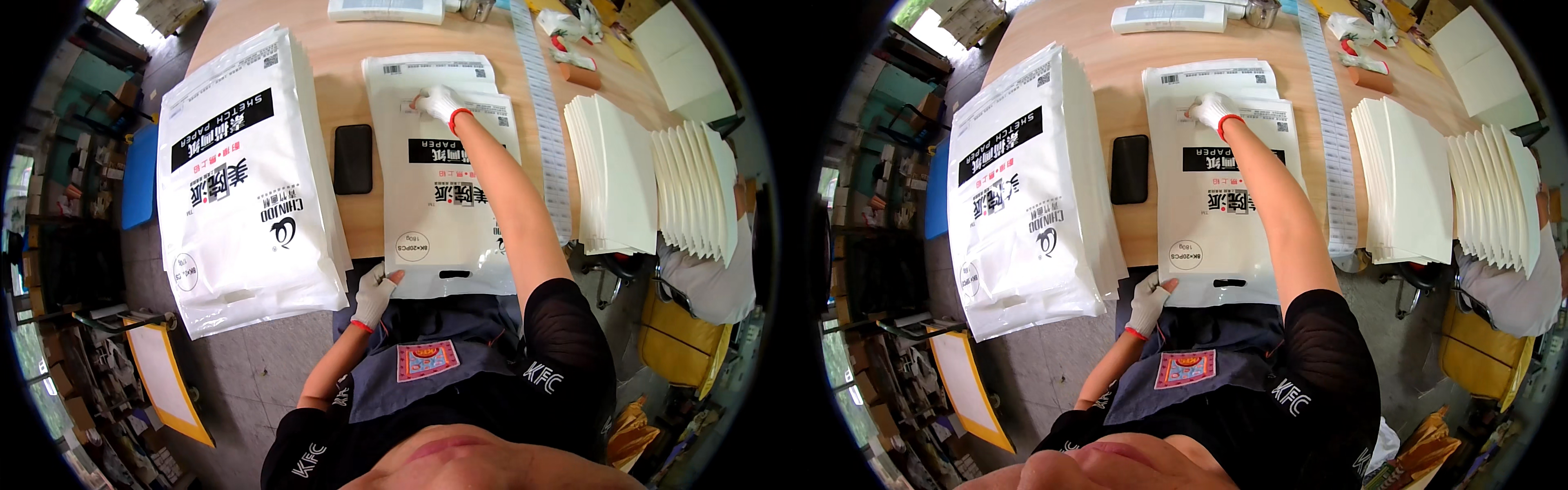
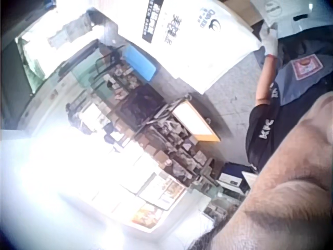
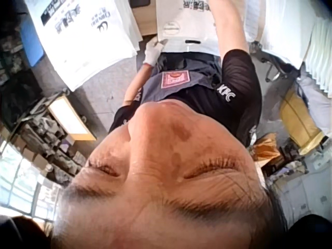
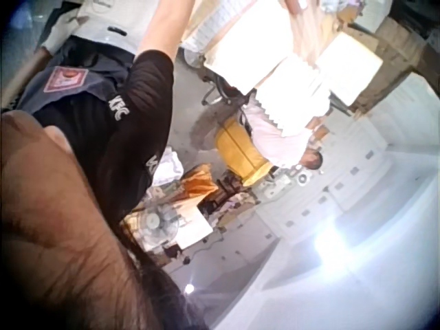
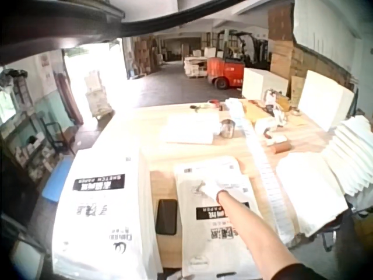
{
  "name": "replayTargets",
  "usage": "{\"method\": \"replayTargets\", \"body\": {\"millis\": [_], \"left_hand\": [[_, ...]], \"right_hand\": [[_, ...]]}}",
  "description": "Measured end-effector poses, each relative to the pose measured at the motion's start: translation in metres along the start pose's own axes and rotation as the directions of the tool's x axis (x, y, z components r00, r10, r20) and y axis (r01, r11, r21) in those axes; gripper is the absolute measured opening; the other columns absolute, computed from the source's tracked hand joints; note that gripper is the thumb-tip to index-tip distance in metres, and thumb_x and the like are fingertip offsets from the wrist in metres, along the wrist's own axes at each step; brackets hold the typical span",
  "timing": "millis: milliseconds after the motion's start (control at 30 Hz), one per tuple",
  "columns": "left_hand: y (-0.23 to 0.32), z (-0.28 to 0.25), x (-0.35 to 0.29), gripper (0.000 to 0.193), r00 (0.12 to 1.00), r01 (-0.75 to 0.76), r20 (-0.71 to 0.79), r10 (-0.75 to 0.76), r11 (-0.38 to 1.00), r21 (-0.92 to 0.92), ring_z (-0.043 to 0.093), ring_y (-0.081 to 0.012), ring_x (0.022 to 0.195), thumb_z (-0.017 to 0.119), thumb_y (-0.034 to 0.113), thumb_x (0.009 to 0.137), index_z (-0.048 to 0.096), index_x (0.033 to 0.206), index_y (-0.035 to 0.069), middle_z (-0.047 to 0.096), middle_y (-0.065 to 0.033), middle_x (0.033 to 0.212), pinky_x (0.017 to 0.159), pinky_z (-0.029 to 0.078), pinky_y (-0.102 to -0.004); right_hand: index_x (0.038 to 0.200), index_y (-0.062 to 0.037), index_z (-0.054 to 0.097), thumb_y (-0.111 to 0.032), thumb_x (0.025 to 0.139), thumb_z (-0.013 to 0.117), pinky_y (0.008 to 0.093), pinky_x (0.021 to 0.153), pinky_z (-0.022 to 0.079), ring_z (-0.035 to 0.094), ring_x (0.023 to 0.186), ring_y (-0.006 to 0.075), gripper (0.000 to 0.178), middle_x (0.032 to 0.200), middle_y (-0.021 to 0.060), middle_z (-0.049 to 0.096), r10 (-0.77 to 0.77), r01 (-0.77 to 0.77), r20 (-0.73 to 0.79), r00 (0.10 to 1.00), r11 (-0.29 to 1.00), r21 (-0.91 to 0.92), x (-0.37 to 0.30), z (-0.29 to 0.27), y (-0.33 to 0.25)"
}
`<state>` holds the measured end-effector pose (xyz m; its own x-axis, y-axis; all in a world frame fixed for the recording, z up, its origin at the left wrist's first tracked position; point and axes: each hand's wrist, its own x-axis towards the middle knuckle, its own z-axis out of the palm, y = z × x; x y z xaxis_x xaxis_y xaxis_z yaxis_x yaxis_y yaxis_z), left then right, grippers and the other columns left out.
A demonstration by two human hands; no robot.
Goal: The person repeatedly picks up stacks of white paper, places them into white plastic bags, and seals the bags. The person then stacks the sealed bags on the table.
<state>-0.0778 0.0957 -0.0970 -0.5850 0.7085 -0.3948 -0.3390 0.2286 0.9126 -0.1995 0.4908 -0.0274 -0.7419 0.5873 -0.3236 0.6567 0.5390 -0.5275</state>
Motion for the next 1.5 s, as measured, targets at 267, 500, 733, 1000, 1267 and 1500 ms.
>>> {"method": "replayTargets", "body": {"millis": [267,500,733,1000,1267,1500], "left_hand": [[0.005,0.002,0.004,0.024,1.000,0.017,-0.010,-0.017,1.000,0.000,0.050,-0.0035,0.076,0.061,0.020,0.092,0.064,0.104,-0.001,0.062,0.0028,0.085,0.069,0.041,-0.0205],[0.046,0.007,-0.007,0.028,0.996,-0.083,-0.025,0.085,0.995,0.064,0.046,-0.0044,0.071,0.056,0.024,0.095,0.062,0.103,-0.002,0.058,0.0038,0.078,0.064,0.038,-0.0211],[0.138,0.041,-0.011,0.019,0.924,-0.380,0.057,0.377,0.897,0.226,0.054,-0.0156,0.068,0.058,0.018,0.090,0.058,0.088,-0.001,0.053,-0.0068,0.074,0.064,0.045,-0.0323],[0.218,-0.027,-0.091,0.027,0.253,-0.710,0.119,0.960,0.101,0.697,0.054,-0.0284,0.073,0.067,-0.002,0.070,0.050,0.089,0.004,0.054,-0.0118,0.086,0.063,0.043,-0.0380],[0.216,-0.238,-0.082,0.036,0.267,-0.498,-0.664,0.698,0.690,0.526,0.059,-0.0197,0.097,0.052,0.012,0.093,0.049,0.125,-0.004,0.061,-0.0102,0.107,0.087,0.048,-0.0299],[0.076,-0.244,-0.060,0.034,0.153,-0.325,-0.822,0.549,0.813,0.483,0.056,-0.0217,0.096,0.051,0.022,0.092,0.050,0.116,-0.003,0.055,-0.0132,0.115,0.084,0.049,-0.0352]], "right_hand": [[0.102,-0.0129,0.068,-0.034,0.079,0.069,0.0372,0.085,0.049,0.064,0.094,0.0250,0.031,0.098,0.0085,0.068,-0.045,0.043,-0.254,0.966,0.999,-0.014,0.001,0.020,0.004],[0.101,-0.0076,0.060,-0.040,0.089,0.054,0.0398,0.078,0.047,0.062,0.092,0.0310,0.035,0.097,0.0147,0.066,-0.213,0.272,-0.322,0.922,0.950,0.152,-0.127,-0.015,0.080],[0.111,-0.0030,0.062,-0.040,0.094,0.048,0.0347,0.079,0.049,0.065,0.093,0.0246,0.043,0.103,0.0145,0.067,0.200,-0.223,0.110,0.974,0.939,0.264,-0.340,0.027,0.169],[0.127,0.0011,0.048,-0.019,0.095,0.052,0.0260,0.087,0.046,0.057,0.101,0.0122,0.038,0.116,0.0064,0.057,-0.259,-0.061,0.073,0.963,0.055,0.997,-0.297,0.084,0.049],[0.071,-0.0088,0.066,-0.045,0.087,0.062,0.0281,0.049,0.038,0.047,0.047,0.0088,0.040,0.052,0.0004,0.052,-0.504,0.392,-0.004,0.864,0.667,0.634,-0.239,0.040,-0.143],[0.088,-0.0088,0.066,-0.048,0.092,0.053,0.0295,0.068,0.049,0.063,0.073,0.0128,0.042,0.074,0.0038,0.066,-0.538,0.323,-0.031,0.842,0.459,0.828,-0.272,0.055,-0.085]]}}
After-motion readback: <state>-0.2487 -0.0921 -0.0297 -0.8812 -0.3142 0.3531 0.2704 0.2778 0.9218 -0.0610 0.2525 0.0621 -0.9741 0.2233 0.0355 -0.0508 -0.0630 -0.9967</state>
